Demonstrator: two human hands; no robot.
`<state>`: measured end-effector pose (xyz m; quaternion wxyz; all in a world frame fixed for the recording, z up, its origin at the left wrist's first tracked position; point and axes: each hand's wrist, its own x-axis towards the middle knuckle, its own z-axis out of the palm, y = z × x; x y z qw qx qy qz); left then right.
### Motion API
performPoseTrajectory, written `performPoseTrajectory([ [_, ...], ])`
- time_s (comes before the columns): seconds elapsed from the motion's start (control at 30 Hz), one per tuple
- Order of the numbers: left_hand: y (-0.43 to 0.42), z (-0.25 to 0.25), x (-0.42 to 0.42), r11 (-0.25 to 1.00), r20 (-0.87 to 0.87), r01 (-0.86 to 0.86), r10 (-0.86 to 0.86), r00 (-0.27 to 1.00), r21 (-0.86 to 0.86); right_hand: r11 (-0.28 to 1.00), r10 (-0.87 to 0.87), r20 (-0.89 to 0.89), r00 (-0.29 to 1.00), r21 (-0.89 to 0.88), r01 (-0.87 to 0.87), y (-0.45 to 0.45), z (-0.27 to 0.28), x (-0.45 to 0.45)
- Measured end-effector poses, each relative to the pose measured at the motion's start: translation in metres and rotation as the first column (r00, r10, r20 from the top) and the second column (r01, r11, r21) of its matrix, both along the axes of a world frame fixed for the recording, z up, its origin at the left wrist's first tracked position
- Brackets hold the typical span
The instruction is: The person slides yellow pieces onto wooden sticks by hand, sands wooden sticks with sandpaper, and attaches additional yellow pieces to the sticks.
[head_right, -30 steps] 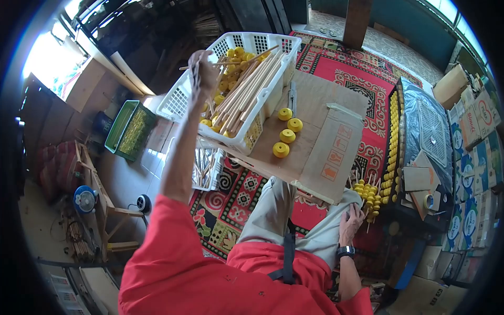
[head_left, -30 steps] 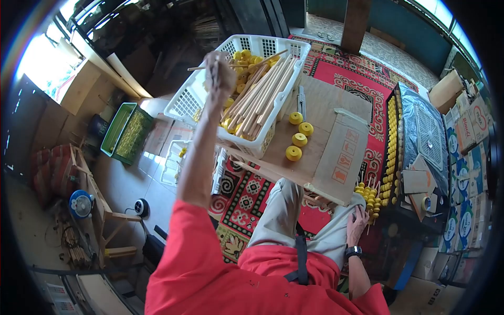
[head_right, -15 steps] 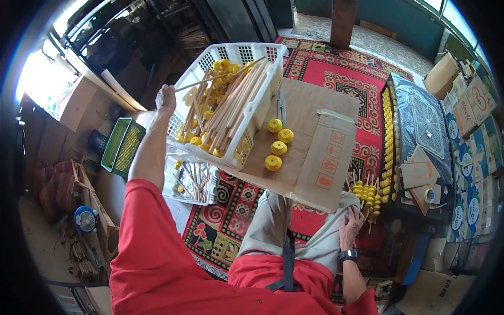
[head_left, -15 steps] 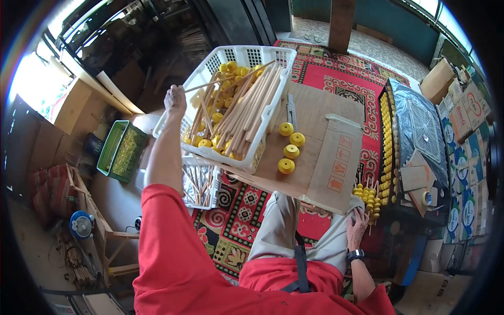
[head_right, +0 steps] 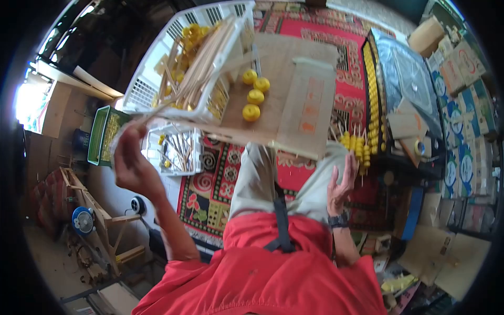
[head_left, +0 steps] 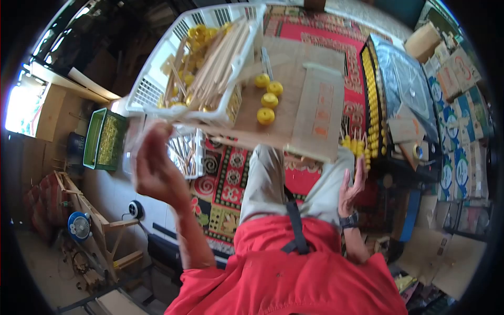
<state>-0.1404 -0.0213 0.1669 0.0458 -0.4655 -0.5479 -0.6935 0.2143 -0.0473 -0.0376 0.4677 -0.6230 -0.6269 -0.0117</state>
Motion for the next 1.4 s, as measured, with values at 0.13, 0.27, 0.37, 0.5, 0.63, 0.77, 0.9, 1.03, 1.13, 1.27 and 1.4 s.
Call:
performPoseTrajectory([
  [0.13, -0.041, -0.046, 0.068, 0.921, 0.254, 0.266, -0.195, 0.947, -0.285, 0.917, 0.273, 0.215, 0.938, 0.235, -0.321, -0.002, 0.091, -0.037],
  [0.27, -0.032, -0.083, 0.087, 0.809, 0.737, 0.554, -0.253, 0.626, -0.194, 0.855, 0.519, 0.054, 0.853, -0.033, -0.518, -0.001, 0.091, -0.059],
  [0.37, -0.017, -0.106, 0.083, 0.79, 0.739, 0.578, -0.264, 0.62, -0.203, 0.861, 0.495, -0.133, 0.859, -0.061, -0.505, -0.014, 0.067, -0.077],
  [0.5, -0.024, -0.12, 0.101, 0.501, 0.772, 0.827, -0.41, 0.485, -0.253, 0.753, 0.185, -0.647, 0.74, -0.391, -0.53, -0.035, 0.087, -0.098],
  [0.63, -0.034, -0.127, 0.125, 0.369, 0.901, 0.922, -0.353, 0.252, -0.113, 0.704, -0.001, -0.807, 0.591, -0.42, -0.573, -0.037, 0.088, -0.101],
  [0.77, -0.032, -0.127, 0.121, 0.426, 0.894, 0.895, -0.336, 0.296, -0.137, 0.656, 0.055, -0.794, 0.606, -0.429, -0.621, -0.046, 0.073, -0.097],
  [0.9, -0.022, -0.123, 0.106, 0.453, 0.881, 0.874, -0.326, 0.344, -0.173, 0.569, 0.046, -0.815, 0.578, -0.454, -0.685, -0.065, 0.069, -0.086],
  [1.03, -0.017, -0.121, 0.104, 0.444, 0.868, 0.862, -0.296, 0.399, -0.245, 0.552, -0.098, -0.944, 0.316, -0.315, -0.772, -0.079, 0.074, -0.083],
  [1.13, -0.016, -0.12, 0.106, 0.453, 0.885, 0.87, -0.299, 0.356, -0.197, 0.586, -0.156, -0.97, 0.186, -0.242, -0.773, -0.079, 0.08, -0.086],
  [1.27, -0.008, -0.125, 0.097, 0.429, 0.903, 0.886, -0.29, 0.318, -0.174, 0.547, -0.214, -0.977, -0.01, -0.112, -0.83, -0.071, 0.075, -0.084],
  [1.4, -0.009, -0.119, 0.095, 0.359, 0.88, 0.915, -0.353, 0.317, -0.186, 0.517, -0.229, -0.972, -0.054, -0.075, -0.853, -0.066, 0.075, -0.087],
])
